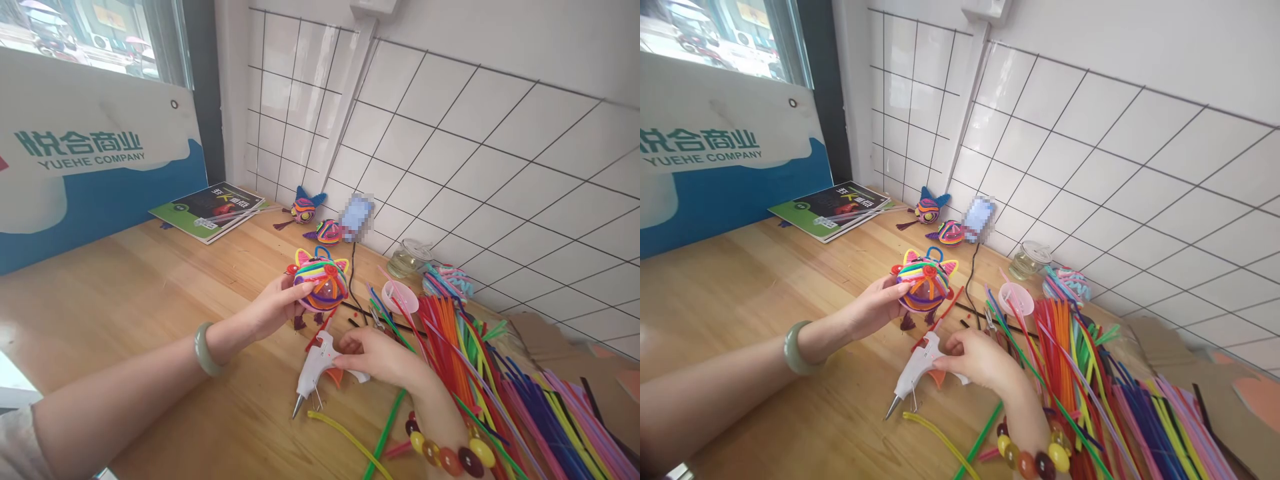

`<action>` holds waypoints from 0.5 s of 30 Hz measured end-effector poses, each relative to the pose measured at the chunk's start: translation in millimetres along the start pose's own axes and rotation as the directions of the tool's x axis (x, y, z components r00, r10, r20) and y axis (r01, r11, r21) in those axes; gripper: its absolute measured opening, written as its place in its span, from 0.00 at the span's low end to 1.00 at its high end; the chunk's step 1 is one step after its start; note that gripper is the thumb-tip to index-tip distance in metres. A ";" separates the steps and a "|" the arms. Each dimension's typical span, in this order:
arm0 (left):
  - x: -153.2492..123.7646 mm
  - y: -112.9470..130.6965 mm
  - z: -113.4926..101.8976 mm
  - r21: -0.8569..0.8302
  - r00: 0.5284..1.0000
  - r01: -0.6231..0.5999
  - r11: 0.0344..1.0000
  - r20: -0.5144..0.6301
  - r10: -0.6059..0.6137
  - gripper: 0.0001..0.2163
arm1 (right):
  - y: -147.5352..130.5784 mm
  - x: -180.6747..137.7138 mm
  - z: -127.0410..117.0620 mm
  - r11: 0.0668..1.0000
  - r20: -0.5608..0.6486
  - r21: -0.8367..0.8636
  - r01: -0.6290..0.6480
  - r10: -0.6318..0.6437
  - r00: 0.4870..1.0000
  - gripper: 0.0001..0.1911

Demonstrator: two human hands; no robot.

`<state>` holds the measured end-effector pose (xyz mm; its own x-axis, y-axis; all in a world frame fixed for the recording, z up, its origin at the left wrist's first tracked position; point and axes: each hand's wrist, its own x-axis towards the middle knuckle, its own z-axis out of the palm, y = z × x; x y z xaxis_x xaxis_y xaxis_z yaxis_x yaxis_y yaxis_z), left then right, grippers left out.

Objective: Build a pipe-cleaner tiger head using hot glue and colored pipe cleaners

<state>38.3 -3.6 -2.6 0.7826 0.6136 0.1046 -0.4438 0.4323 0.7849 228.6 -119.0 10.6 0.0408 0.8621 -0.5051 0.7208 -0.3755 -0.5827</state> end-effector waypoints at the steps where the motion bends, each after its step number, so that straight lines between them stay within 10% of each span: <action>1: 0.6 -0.6 -2.2 -0.007 1.000 0.000 1.000 -0.001 0.000 0.18 | 0.4 1.3 2.5 1.000 0.009 -0.010 0.009 -0.009 1.000 0.15; 15: 6.7 -0.8 -18.8 -0.059 0.996 0.055 0.997 -0.064 -0.059 0.16 | 3.5 3.8 -2.2 0.994 0.112 0.014 0.108 -0.109 0.988 0.10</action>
<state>35.7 12.6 -14.0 0.7782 0.6277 0.0190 -0.4248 0.5038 0.7522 232.8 -116.3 8.0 -0.1155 0.8545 -0.5065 0.7109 -0.2850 -0.6430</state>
